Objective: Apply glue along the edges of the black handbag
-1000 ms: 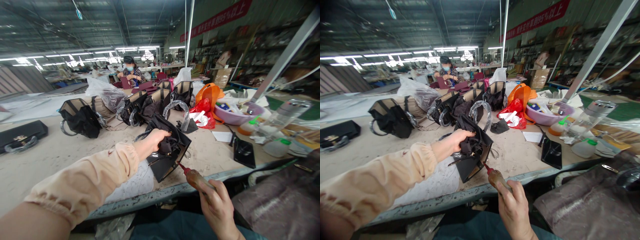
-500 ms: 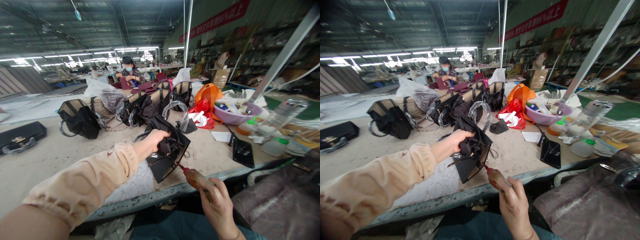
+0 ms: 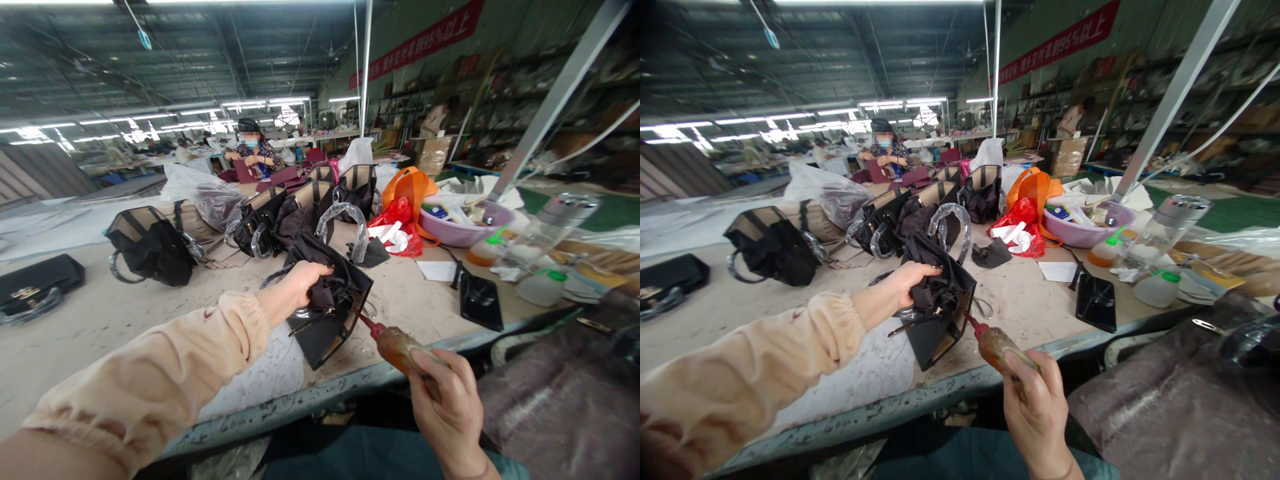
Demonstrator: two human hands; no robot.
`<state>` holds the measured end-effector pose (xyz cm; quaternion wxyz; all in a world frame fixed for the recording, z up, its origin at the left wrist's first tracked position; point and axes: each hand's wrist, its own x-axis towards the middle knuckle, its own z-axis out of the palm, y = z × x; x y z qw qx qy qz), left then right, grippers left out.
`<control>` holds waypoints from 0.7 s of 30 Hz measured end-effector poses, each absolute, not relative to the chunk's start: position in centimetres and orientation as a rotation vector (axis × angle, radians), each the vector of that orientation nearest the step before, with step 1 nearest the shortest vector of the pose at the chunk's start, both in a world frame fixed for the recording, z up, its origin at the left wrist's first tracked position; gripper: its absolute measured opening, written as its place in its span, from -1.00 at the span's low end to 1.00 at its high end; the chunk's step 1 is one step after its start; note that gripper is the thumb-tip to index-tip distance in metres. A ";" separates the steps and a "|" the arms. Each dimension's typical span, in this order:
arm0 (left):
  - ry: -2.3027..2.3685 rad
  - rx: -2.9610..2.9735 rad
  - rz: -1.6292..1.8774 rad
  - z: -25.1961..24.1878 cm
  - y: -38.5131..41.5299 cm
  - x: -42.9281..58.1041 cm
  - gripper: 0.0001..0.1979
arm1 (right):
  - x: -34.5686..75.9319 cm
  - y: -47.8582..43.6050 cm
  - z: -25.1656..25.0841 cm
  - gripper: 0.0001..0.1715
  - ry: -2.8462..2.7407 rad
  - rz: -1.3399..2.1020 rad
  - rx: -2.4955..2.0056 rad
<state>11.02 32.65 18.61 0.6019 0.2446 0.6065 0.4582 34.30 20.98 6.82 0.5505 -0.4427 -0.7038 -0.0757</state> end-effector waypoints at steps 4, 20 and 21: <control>1.421 0.571 1.058 18.7 32.6 11.0 -0.92 | 34.1 20.8 6.7 -0.78 -1.686 -0.177 -1.053; 1.422 0.576 1.068 18.2 33.1 11.3 -0.90 | 33.6 20.2 6.4 -0.70 -1.749 -0.154 -1.013; 1.422 0.576 1.065 18.2 33.1 11.2 -0.91 | 33.5 20.3 6.4 -0.68 -1.757 -0.160 -1.006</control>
